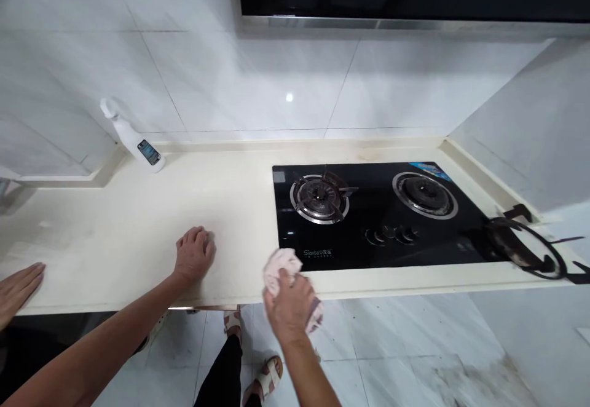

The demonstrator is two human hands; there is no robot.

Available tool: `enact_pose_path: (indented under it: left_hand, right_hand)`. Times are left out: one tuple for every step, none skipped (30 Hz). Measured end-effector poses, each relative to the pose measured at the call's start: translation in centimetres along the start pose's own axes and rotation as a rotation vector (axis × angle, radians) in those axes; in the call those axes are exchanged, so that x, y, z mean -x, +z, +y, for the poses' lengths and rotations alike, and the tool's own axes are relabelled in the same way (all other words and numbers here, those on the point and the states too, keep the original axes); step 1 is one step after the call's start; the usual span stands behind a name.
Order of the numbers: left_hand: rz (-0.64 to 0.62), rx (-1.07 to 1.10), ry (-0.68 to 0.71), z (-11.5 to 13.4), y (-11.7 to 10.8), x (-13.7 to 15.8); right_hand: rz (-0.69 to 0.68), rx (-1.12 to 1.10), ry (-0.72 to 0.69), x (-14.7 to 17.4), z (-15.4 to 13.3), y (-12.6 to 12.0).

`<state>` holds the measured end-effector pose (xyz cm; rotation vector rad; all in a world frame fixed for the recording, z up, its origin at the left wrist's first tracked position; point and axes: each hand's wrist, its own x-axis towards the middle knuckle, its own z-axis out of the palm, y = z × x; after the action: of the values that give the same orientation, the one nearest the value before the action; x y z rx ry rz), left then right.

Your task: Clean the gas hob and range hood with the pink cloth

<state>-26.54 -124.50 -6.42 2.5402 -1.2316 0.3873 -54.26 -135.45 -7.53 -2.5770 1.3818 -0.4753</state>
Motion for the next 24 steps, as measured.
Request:
enact_pose_path:
  left_hand:
    - [0.002, -0.001, -0.001, 0.0, 0.0, 0.0]
    - [0.003, -0.003, -0.004, 0.0, -0.1, 0.0]
    - [0.004, -0.006, -0.008, 0.0, -0.1, 0.0]
    - [0.003, -0.008, -0.012, 0.0, -0.1, 0.0]
    - [0.002, -0.01, -0.015, 0.0, -0.1, 0.0]
    - [0.001, -0.009, -0.014, -0.1, -0.1, 0.0]
    - [0.001, -0.007, -0.011, -0.2, -0.1, 0.1]
    - [0.002, -0.005, -0.008, -0.2, 0.0, 0.1]
    - [0.005, -0.004, -0.007, -0.2, 0.1, 0.1]
    - [0.006, -0.002, -0.008, -0.3, 0.1, 0.1]
    - [0.005, 0.001, -0.011, -0.3, 0.2, 0.2]
    - [0.001, 0.005, -0.013, -0.2, 0.2, 0.2]
    - [-0.003, 0.011, -0.015, -0.2, 0.2, 0.2]
    - [-0.005, 0.017, -0.015, -0.1, 0.2, 0.3]
    - [-0.004, 0.023, -0.015, -0.1, 0.2, 0.3]
    - [-0.001, 0.028, -0.016, 0.0, 0.1, 0.3]
    - [0.004, 0.032, -0.017, 0.1, 0.0, 0.3]
    - [0.008, 0.036, -0.017, 0.1, 0.0, 0.4]
    - [0.011, 0.04, -0.017, 0.2, -0.1, 0.4]
    - [0.01, 0.045, -0.017, 0.2, -0.1, 0.4]
    - [0.007, 0.052, -0.018, 0.2, -0.1, 0.4]
    - [0.002, 0.06, -0.02, 0.2, -0.1, 0.5]
    - [-0.003, 0.07, -0.022, 0.1, -0.1, 0.5]
    - [-0.009, 0.078, -0.025, 0.1, 0.0, 0.5]
  right_hand:
    - [-0.041, -0.033, -0.08, 0.2, -2.1, -0.1]
    - [-0.082, -0.073, -0.15, 0.4, -3.8, -0.2]
    - [-0.122, -0.117, -0.212, 0.6, -5.1, -0.5]
    - [-0.164, -0.166, -0.266, 0.8, -5.9, -0.8]
    - [-0.21, -0.222, -0.313, 1.2, -6.2, -1.1]
    - [-0.268, -0.29, -0.353, 1.6, -6.1, -1.3]
    - [-0.341, -0.375, -0.372, 2.1, -5.6, -1.5]
    - [-0.429, -0.481, -0.357, 2.6, -4.9, -1.7]
    - [-0.525, -0.602, -0.298, 3.0, -4.0, -1.9]
    - [-0.61, -0.726, -0.193, 3.2, -3.1, -2.3]
    - [-0.664, -0.836, -0.061, 3.1, -2.2, -2.9]
    - [-0.678, -0.919, 0.066, 2.5, -1.5, -3.6]
    - [-0.644, -0.968, 0.16, 1.5, -1.0, -4.5]
    - [-0.573, -0.985, 0.202, -0.1, -0.7, -5.5]
    - [-0.481, -0.972, 0.191, -2.0, -0.7, -6.5]
    - [-0.375, -0.94, 0.138, -4.4, -0.9, -7.3]
    - [-0.27, -0.887, 0.074, -7.0, -1.4, -7.9]
    - [-0.191, -0.812, -0.019, -9.6, -2.0, -8.1]
    - [-0.116, -0.715, -0.114, -12.2, -2.7, -7.8]
    - [-0.07, -0.596, -0.186, -14.5, -3.6, -7.1]
    - [-0.043, -0.455, -0.212, -16.5, -4.4, -6.1]
    - [-0.063, -0.322, -0.232, -18.0, -5.2, -4.7]
    - [-0.123, -0.215, -0.275, -19.1, -6.0, -3.1]
    - [-0.176, -0.139, -0.311, -19.8, -6.6, -1.5]
